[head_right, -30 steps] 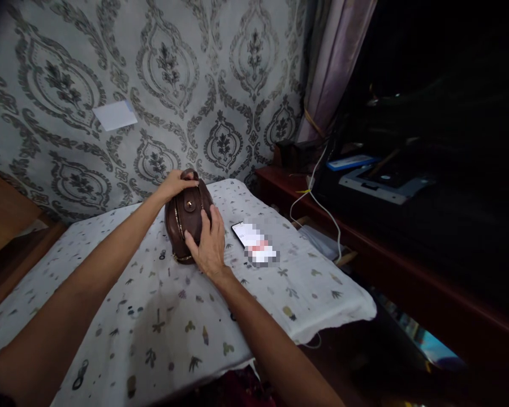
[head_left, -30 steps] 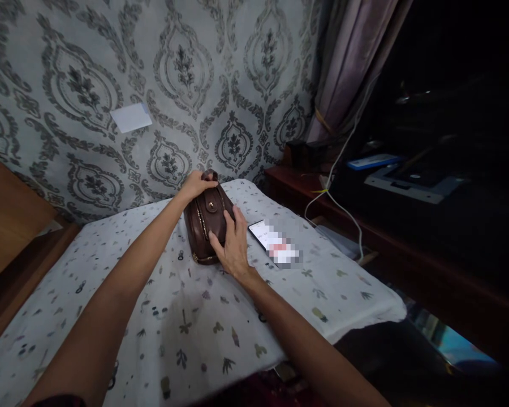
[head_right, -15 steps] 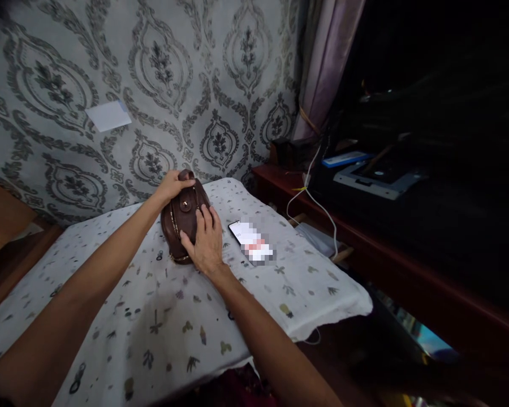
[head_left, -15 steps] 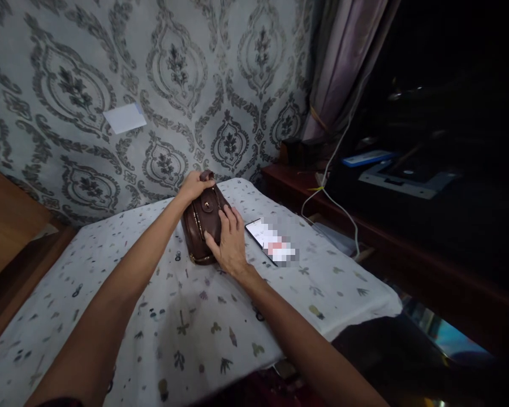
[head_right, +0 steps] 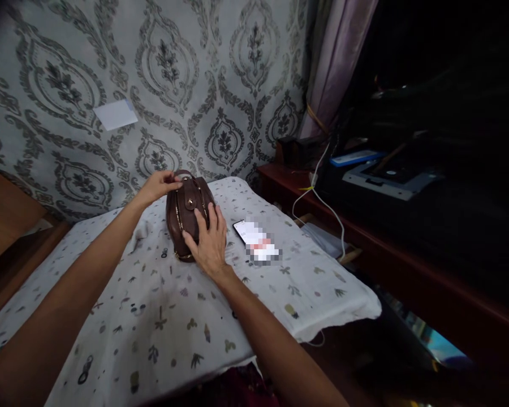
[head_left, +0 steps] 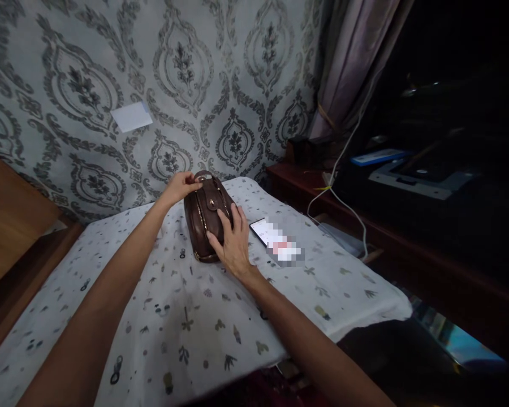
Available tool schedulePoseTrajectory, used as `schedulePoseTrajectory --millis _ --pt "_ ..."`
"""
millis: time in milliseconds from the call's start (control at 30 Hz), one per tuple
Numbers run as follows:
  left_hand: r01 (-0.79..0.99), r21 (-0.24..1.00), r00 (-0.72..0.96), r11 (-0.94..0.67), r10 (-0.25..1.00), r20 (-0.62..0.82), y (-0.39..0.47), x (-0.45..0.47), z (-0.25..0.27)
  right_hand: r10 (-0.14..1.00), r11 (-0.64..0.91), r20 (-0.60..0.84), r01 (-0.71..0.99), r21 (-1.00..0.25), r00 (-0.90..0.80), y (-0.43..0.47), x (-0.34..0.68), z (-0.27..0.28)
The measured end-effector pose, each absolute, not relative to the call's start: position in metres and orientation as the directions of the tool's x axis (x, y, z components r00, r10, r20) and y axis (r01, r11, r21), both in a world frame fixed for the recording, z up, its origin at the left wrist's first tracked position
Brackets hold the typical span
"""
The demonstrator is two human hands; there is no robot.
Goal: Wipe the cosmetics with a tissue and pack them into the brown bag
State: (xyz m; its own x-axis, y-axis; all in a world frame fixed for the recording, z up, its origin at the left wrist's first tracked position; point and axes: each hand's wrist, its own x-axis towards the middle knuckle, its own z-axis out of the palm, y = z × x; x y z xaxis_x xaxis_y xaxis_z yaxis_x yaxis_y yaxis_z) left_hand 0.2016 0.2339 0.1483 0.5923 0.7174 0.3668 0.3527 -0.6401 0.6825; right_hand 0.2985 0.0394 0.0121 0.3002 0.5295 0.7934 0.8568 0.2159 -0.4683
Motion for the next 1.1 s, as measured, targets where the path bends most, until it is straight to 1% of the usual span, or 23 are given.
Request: schedulePoseTrajectory --millis 167,367,600,800,1000,1100 --pt "0.409 0.671 0.523 -0.618 0.762 0.383 0.233 0.189 0.141 0.524 0.217 0.797 0.858 -0.465 0.299 0.040 0.298 0.011" --pt "0.406 0.708 0.477 -0.578 0.795 0.375 0.226 0.190 0.138 0.542 0.205 0.787 0.862 -0.463 0.294 0.040 0.299 0.011" --pt "0.340 0.773 0.494 -0.536 0.801 0.338 0.221 0.187 0.135 0.537 0.192 0.795 0.877 -0.441 0.282 0.039 0.300 0.013" --pt "0.270 0.803 0.542 -0.531 0.774 0.329 0.213 0.184 0.135 0.530 0.191 0.801 0.881 -0.434 0.280 0.040 0.301 0.012" --pt "0.269 0.825 0.557 -0.498 0.779 0.289 0.205 0.187 0.137 0.549 0.228 0.783 0.848 -0.478 0.293 0.038 0.300 0.014" --pt "0.251 0.819 0.562 -0.516 0.766 0.311 0.200 0.195 0.142 0.542 0.261 0.767 0.799 -0.542 0.343 0.035 0.300 0.015"
